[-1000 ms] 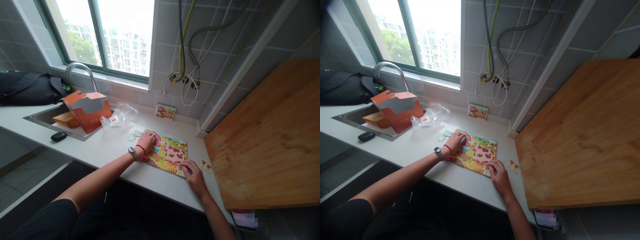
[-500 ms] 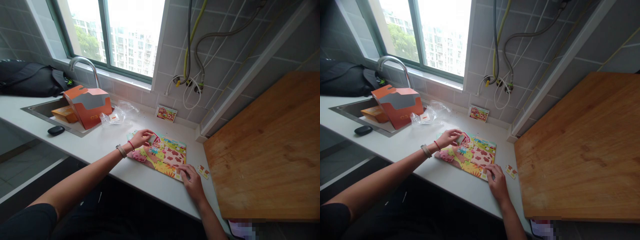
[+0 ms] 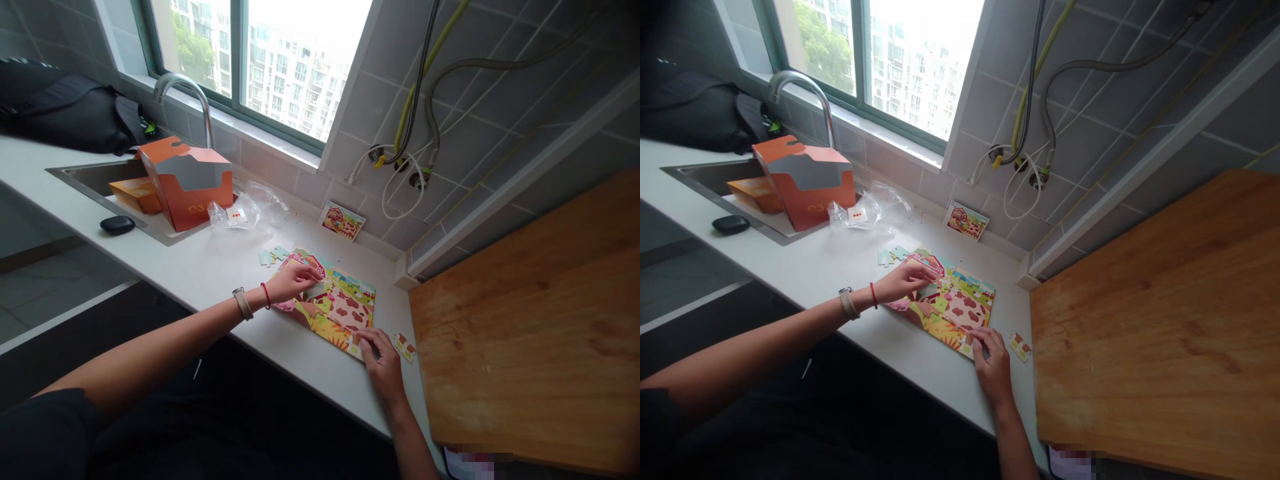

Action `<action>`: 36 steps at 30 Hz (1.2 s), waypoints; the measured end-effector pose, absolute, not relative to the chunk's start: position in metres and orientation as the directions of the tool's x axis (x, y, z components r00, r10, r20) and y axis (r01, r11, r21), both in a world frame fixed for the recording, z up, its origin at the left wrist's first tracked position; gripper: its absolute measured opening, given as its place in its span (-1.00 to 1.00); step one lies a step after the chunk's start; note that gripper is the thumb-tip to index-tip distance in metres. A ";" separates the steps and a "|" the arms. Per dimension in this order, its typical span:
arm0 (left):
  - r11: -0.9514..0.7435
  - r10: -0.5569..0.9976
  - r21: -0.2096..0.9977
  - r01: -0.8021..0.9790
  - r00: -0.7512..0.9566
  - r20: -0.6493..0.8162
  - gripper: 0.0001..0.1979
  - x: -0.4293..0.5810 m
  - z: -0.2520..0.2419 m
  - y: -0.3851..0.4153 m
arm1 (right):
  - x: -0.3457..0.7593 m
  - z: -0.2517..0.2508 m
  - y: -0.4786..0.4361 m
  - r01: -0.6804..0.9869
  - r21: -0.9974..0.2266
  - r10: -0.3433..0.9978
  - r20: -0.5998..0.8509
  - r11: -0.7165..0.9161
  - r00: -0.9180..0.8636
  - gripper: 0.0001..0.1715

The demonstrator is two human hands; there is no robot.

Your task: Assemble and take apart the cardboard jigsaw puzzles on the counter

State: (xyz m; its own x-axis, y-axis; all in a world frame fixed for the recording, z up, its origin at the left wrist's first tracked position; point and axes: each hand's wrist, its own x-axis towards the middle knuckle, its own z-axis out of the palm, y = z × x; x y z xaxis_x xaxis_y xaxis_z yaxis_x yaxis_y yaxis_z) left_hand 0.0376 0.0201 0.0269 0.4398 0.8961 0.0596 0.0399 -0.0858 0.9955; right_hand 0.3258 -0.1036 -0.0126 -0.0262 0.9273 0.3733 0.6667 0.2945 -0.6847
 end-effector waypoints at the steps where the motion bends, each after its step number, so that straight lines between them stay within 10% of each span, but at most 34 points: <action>1: -0.099 0.892 0.994 0.050 0.446 0.066 -0.71 0.038 0.023 0.020 | 0.326 -0.013 -0.104 0.670 -0.682 0.927 0.374 0.293 -0.026 -0.72; 11: -0.402 0.829 0.857 0.322 0.525 0.192 -0.70 0.048 0.007 0.040 | 0.332 -0.022 -0.100 0.670 -0.679 0.929 0.367 0.300 -0.044 -0.73; 36: -0.395 0.802 0.736 0.550 0.598 -0.016 -0.79 0.143 -0.003 0.189 | 0.331 -0.024 -0.104 0.665 -0.685 0.931 0.362 0.296 -0.042 -0.78</action>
